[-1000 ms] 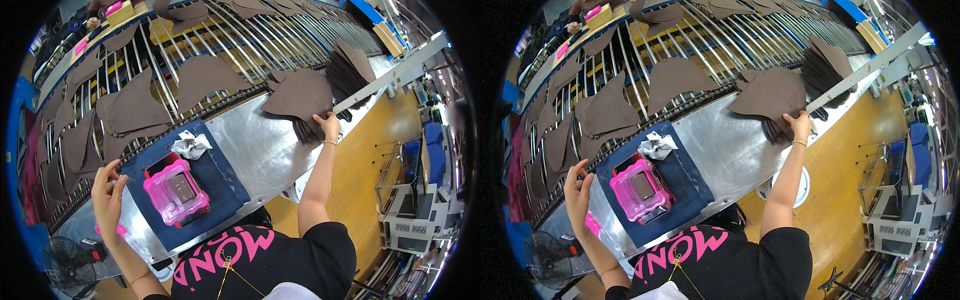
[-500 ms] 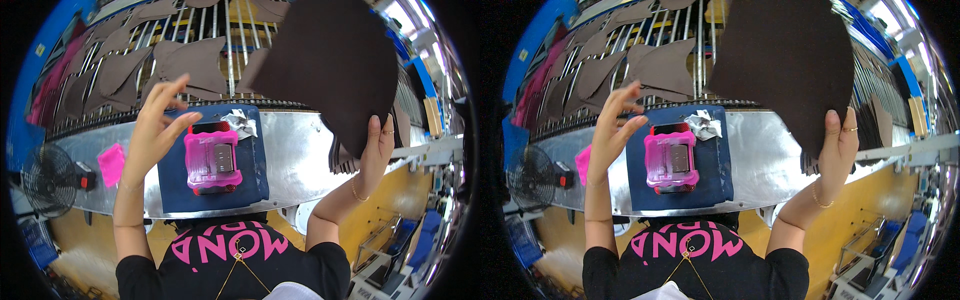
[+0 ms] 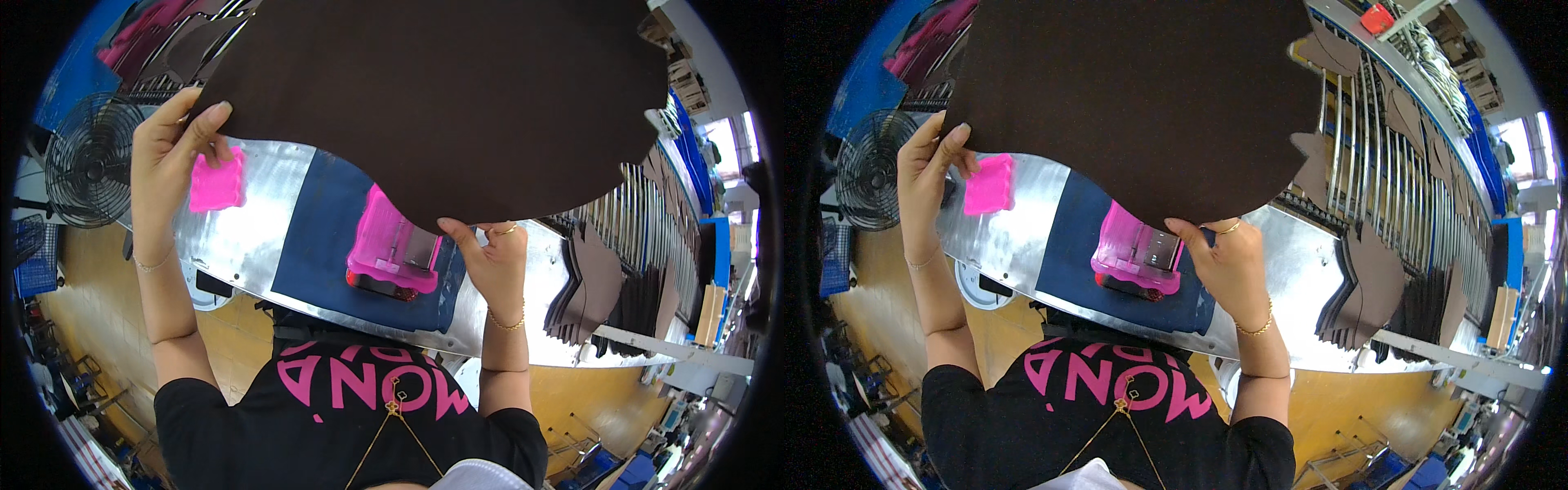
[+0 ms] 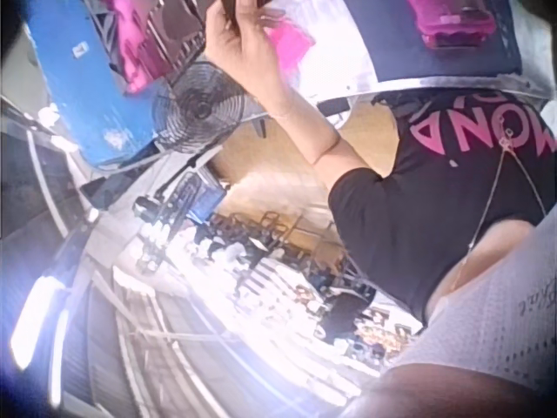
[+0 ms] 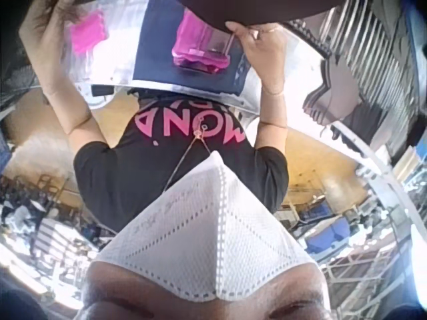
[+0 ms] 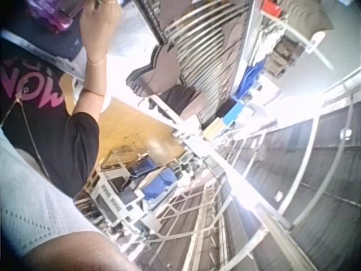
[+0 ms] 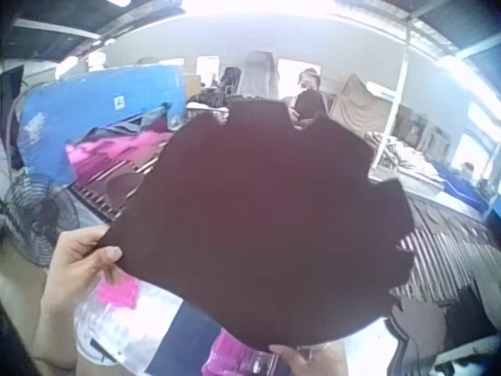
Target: The person repeatedly picks up brown fabric pieces from a conveyor belt and stacks them on a nearby table. The person handles the pieces one at a time, placing them in a growing pile.
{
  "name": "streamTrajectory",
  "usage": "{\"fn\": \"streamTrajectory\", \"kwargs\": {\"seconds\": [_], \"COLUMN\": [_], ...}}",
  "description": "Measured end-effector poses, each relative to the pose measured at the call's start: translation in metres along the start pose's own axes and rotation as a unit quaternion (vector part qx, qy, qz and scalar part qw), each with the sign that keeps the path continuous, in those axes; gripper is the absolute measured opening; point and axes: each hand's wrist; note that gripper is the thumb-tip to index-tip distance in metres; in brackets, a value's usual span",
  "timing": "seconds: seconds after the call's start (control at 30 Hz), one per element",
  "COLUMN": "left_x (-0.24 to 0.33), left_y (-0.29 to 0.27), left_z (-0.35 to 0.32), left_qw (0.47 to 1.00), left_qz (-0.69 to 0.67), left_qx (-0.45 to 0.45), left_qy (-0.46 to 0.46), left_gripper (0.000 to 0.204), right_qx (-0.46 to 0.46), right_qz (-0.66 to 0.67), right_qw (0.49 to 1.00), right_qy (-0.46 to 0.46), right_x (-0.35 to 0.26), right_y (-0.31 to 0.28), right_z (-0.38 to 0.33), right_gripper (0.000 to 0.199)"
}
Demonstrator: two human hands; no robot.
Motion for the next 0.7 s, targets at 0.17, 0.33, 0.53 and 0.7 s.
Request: {"fn": "streamTrajectory", "kwargs": {"seconds": [0.17,0.33,0.53,0.7], "left_x": [-0.002,-0.008,-0.006,0.006], "left_y": [-0.009,0.024,0.082,0.128], "left_z": [-0.015,-0.021,-0.012,-0.008], "left_qw": [0.999,0.982,0.94,0.906], "left_qz": [0.015,0.068,0.117,0.114], "left_qx": [-0.022,-0.174,-0.32,-0.374], "left_qy": [-0.034,0.033,-0.005,0.163], "left_gripper": [0.01,0.006,0.012,0.011], "right_qx": [-0.007,-0.039,-0.005,-0.018], "right_qz": [-0.053,-0.082,-0.122,-0.114], "right_qw": [0.997,0.994,0.992,0.982], "right_qy": [-0.057,-0.066,0.045,0.148], "right_x": [0.01,0.019,0.06,0.04], "right_y": [0.0,-0.032,-0.057,-0.107], "right_z": [-0.008,-0.029,-0.096,-0.128], "right_gripper": [0.013,0.03,0.033,0.013]}}
Point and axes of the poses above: each hand's wrist, its own z-axis towards the middle knuckle, its own y-axis out of the palm, x = y × z, and after that the axes turned 1 degree about -z, right-handed
